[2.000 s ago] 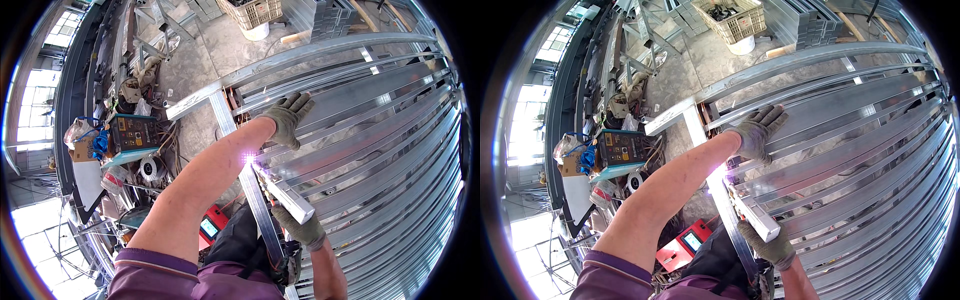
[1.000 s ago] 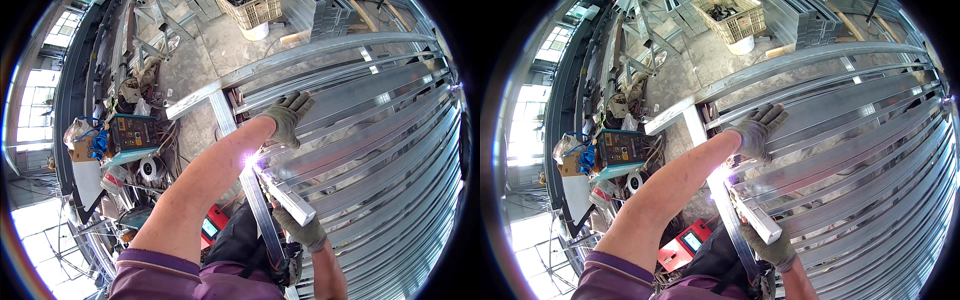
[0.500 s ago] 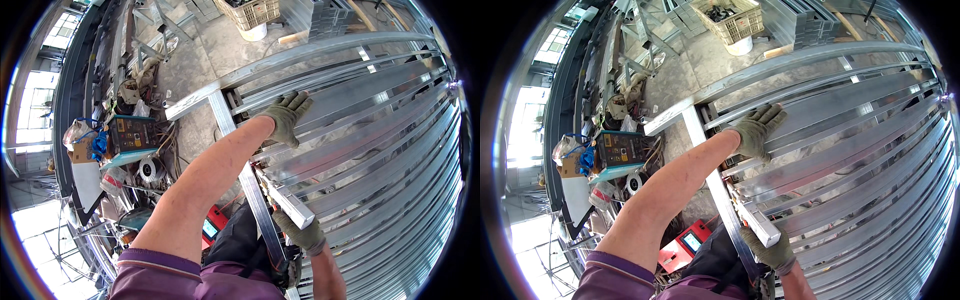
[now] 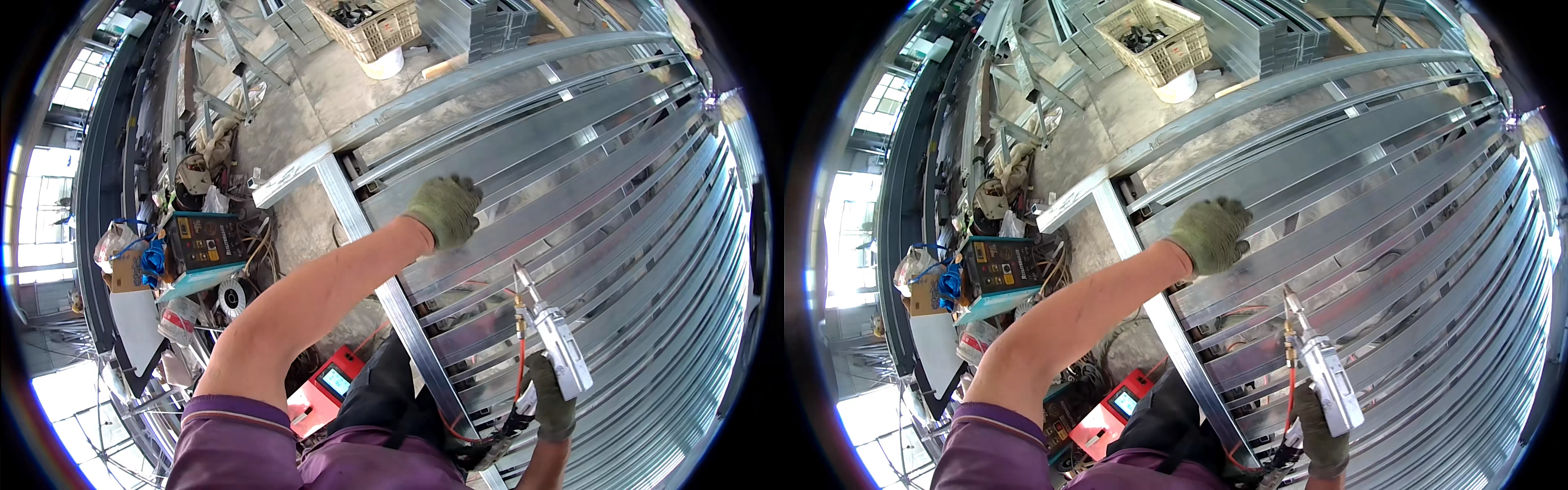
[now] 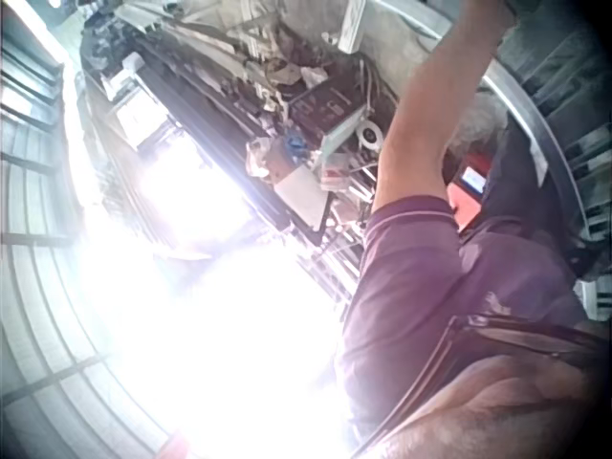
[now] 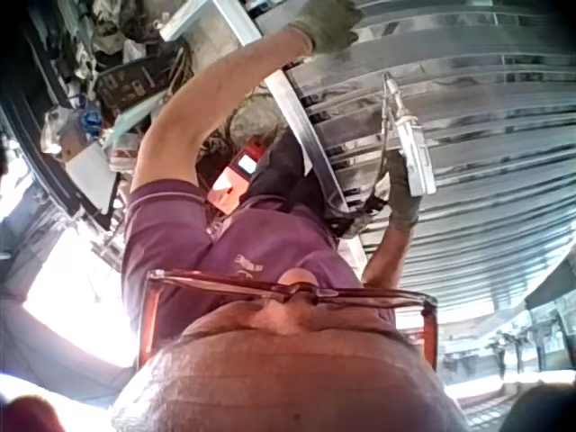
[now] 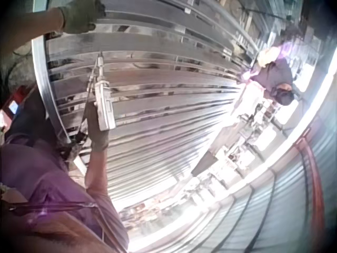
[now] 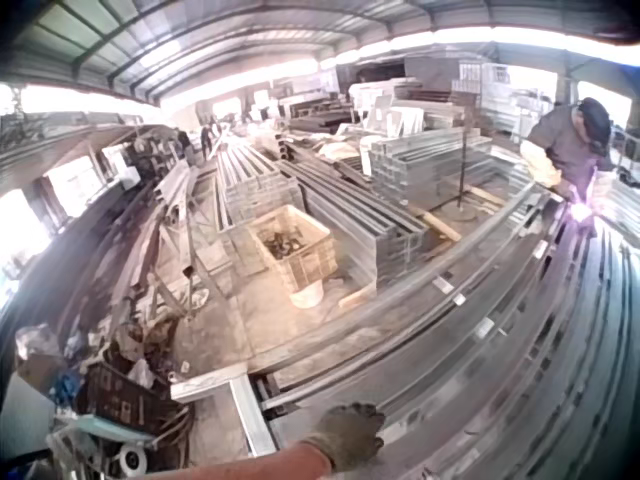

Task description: The person welds a metal frame using a handheld welding torch, moving along the joints to create welds. The person repositions the frame and continues welding different sections.

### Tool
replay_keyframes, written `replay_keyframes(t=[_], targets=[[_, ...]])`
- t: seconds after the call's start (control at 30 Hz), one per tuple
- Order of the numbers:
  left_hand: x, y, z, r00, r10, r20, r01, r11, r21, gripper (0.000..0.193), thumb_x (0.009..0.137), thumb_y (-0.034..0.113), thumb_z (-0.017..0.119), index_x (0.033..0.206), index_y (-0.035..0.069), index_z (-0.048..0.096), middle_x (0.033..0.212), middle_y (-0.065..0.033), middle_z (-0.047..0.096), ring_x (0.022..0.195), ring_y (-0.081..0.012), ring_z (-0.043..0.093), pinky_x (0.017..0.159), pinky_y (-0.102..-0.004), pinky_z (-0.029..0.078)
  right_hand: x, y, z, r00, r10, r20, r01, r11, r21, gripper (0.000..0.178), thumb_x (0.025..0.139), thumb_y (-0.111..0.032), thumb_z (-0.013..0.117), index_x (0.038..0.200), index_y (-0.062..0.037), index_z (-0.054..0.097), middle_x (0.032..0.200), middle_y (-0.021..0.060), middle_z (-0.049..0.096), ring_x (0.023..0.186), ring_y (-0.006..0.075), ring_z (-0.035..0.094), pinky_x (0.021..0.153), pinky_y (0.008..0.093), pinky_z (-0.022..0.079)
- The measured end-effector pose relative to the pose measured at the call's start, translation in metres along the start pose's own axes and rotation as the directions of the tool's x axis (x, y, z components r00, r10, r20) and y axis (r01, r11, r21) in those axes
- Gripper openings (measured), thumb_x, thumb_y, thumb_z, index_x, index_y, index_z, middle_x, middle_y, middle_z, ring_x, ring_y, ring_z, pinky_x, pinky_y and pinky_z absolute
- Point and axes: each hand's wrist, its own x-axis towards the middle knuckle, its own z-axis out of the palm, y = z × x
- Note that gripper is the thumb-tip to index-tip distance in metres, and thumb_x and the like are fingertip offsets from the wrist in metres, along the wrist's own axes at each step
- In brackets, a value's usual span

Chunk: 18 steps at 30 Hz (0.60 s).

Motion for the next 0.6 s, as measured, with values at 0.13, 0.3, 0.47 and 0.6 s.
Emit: replay_keyframes(t=[0.13,0.3,0.47,0.6], targets=[[-0.006,0.023,0.007,0.981,-0.056,0.186,0.069,0.996,-0.061,0.050,0.108,0.047,0.067,0.133,0.007,0.079,0.137,-0.0180,0.079,0.125,-0.0383,0.076,0.105,-0.0491,0.061,-0.011,0.001,-0.013,0.998,0.059,-0.033,-0.059,0.998,0.022,0.017,0.109,-0.021,0.082,0.110,-0.0063,0.074,0.076,-0.0006,0.068,0.067,0.0091,0.063,0.060,0.0304,0.048],[-0.001,0.034,0.022,0.968,-0.040,0.246,0.022,0.997,0.073,0.046,0.103,0.048,0.074,0.123,0.008,0.085,0.123,-0.0164,0.085,0.118,-0.0398,0.080,0.098,-0.0514,0.063,-0.019,0.013,-0.019,0.999,0.033,0.008,-0.033,0.999,-0.014,0.016,0.110,-0.020,0.081,0.107,-0.0052,0.075,0.077,0.0005,0.069,0.066,0.0103,0.064,0.059,0.0312,0.049],[0.006,0.038,0.017,0.960,-0.033,0.277,0.003,0.994,0.109,0.049,0.099,0.052,0.079,0.123,0.010,0.087,0.125,-0.0150,0.085,0.119,-0.0388,0.080,0.098,-0.0509,0.064,-0.022,0.030,-0.023,0.991,0.098,0.088,-0.102,0.994,0.046,0.017,0.109,-0.017,0.081,0.114,-0.0021,0.076,0.082,0.0023,0.072,0.071,0.0117,0.068,0.062,0.0317,0.053],[0.012,0.034,0.014,0.953,-0.023,0.301,-0.018,0.991,0.131,0.052,0.098,0.055,0.080,0.126,0.011,0.087,0.125,-0.0141,0.085,0.119,-0.0388,0.080,0.099,-0.0510,0.064,-0.013,0.042,-0.015,0.971,0.067,0.231,-0.075,0.997,0.025,0.023,0.108,-0.012,0.081,0.127,0.0002,0.075,0.095,0.0041,0.075,0.082,0.0117,0.071,0.068,0.0319,0.057]])
